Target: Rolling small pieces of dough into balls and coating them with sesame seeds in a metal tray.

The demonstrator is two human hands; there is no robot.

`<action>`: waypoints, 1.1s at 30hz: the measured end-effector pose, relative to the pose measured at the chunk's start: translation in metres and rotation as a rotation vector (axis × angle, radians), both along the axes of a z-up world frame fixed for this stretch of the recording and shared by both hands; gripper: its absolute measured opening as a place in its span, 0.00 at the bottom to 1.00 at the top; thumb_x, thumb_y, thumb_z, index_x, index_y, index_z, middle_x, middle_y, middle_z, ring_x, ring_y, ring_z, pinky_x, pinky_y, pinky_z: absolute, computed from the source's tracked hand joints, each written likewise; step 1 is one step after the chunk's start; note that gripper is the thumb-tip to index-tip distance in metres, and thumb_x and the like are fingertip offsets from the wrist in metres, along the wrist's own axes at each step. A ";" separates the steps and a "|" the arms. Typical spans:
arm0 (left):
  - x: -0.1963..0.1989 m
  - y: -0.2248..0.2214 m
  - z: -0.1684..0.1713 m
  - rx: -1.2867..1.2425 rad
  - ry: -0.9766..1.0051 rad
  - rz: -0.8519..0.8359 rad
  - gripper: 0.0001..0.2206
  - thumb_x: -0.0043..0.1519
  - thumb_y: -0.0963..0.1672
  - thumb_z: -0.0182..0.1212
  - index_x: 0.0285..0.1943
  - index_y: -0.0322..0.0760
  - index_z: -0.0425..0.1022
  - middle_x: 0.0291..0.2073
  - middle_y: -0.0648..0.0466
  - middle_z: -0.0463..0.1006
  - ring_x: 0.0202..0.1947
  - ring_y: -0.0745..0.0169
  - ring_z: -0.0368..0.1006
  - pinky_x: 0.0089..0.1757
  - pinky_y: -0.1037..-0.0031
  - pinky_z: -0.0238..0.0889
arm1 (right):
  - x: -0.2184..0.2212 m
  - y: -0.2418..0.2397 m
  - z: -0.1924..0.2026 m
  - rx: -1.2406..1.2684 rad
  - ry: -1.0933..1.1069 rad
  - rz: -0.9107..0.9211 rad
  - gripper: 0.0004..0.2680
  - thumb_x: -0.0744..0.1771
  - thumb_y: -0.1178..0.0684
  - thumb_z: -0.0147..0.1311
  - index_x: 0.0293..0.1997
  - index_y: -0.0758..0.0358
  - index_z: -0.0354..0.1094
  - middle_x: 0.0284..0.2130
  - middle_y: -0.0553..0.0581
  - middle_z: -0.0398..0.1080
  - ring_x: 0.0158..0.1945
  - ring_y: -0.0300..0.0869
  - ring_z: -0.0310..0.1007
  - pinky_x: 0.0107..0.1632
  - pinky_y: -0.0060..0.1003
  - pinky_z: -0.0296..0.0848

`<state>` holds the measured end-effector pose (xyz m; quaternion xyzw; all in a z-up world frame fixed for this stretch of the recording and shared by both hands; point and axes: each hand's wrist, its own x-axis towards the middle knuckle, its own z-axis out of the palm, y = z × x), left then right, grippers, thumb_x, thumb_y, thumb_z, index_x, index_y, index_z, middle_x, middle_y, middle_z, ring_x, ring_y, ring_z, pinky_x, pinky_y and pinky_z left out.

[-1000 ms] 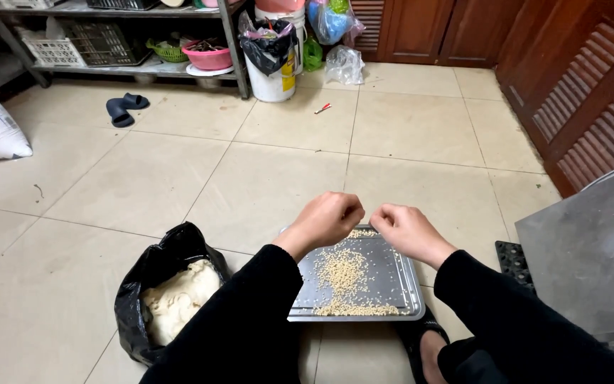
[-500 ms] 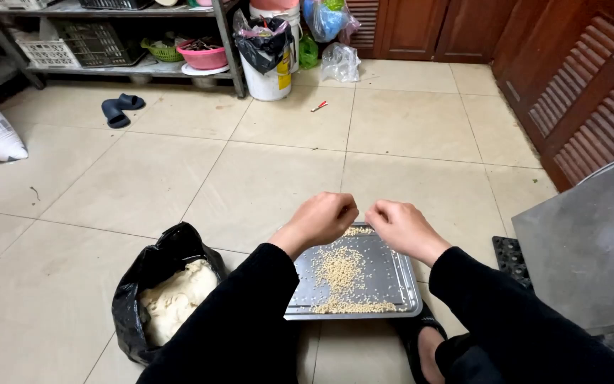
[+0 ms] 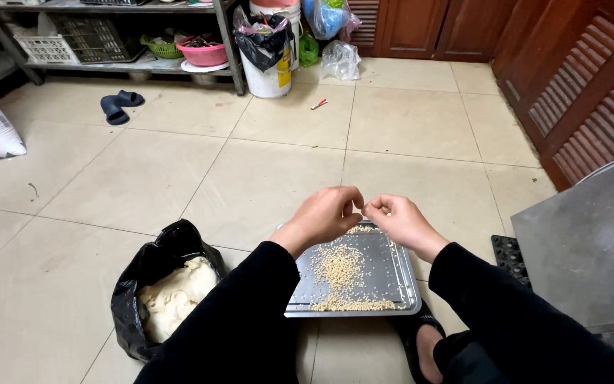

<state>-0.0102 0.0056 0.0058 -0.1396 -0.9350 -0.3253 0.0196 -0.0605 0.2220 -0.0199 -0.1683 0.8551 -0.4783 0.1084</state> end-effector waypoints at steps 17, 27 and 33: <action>-0.002 -0.001 -0.001 0.047 0.023 0.014 0.09 0.64 0.49 0.68 0.45 0.43 0.81 0.30 0.50 0.83 0.43 0.33 0.84 0.45 0.46 0.74 | -0.002 -0.003 -0.008 0.080 0.235 0.057 0.06 0.71 0.48 0.61 0.41 0.55 0.80 0.21 0.55 0.72 0.31 0.46 0.72 0.42 0.47 0.75; 0.005 -0.003 0.007 0.080 0.019 0.041 0.09 0.66 0.49 0.61 0.42 0.44 0.81 0.26 0.51 0.82 0.40 0.37 0.84 0.44 0.49 0.75 | -0.011 0.004 -0.020 0.104 0.226 0.038 0.13 0.72 0.47 0.55 0.31 0.60 0.77 0.18 0.61 0.70 0.30 0.43 0.70 0.41 0.47 0.73; 0.005 -0.005 0.003 0.014 -0.004 0.043 0.10 0.65 0.48 0.61 0.38 0.39 0.82 0.27 0.47 0.82 0.41 0.29 0.84 0.45 0.46 0.74 | -0.003 0.005 -0.010 0.187 0.283 0.088 0.15 0.72 0.43 0.58 0.32 0.62 0.78 0.18 0.64 0.70 0.28 0.54 0.72 0.40 0.50 0.73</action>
